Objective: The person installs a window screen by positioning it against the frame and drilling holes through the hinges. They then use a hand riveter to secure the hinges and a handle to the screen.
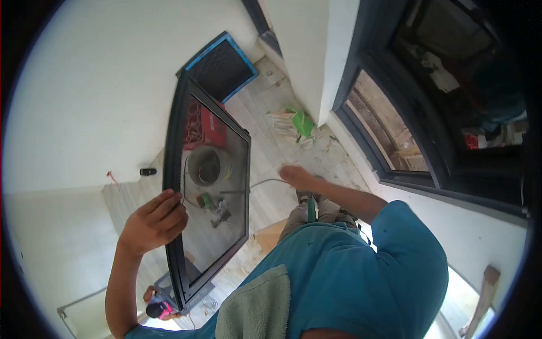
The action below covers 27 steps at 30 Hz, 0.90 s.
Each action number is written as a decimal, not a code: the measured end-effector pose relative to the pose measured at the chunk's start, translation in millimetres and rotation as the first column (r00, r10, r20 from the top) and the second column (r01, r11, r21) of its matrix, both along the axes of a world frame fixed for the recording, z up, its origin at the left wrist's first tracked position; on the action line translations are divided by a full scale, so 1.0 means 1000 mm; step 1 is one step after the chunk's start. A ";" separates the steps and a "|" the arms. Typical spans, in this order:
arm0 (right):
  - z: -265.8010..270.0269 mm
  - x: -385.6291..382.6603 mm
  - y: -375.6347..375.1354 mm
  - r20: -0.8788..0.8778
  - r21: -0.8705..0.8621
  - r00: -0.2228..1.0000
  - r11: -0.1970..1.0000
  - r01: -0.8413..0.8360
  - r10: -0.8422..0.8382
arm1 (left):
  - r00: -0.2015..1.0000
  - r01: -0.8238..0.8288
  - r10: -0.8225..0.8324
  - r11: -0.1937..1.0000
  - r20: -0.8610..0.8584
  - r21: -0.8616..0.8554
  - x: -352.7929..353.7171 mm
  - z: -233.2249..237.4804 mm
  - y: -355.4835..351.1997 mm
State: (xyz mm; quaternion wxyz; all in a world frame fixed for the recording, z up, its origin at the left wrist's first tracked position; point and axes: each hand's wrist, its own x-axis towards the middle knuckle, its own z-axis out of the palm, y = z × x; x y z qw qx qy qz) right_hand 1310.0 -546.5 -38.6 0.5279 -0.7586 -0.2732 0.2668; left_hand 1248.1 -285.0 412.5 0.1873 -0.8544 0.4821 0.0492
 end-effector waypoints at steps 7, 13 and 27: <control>0.176 0.161 -0.033 0.214 0.556 0.870 0.788 0.265 -0.443 | 0.934 0.341 -0.338 0.940 0.118 -0.006 0.016 0.034 -0.035; 0.235 0.159 -0.083 -0.062 0.758 0.992 0.642 0.116 -0.106 | 0.833 0.496 -0.497 0.866 0.244 0.072 0.038 0.070 -0.042; 0.370 0.121 -0.118 -0.047 0.807 0.636 0.346 0.479 -0.770 | 0.937 -0.329 0.349 0.839 -0.035 -0.434 0.088 0.135 -0.127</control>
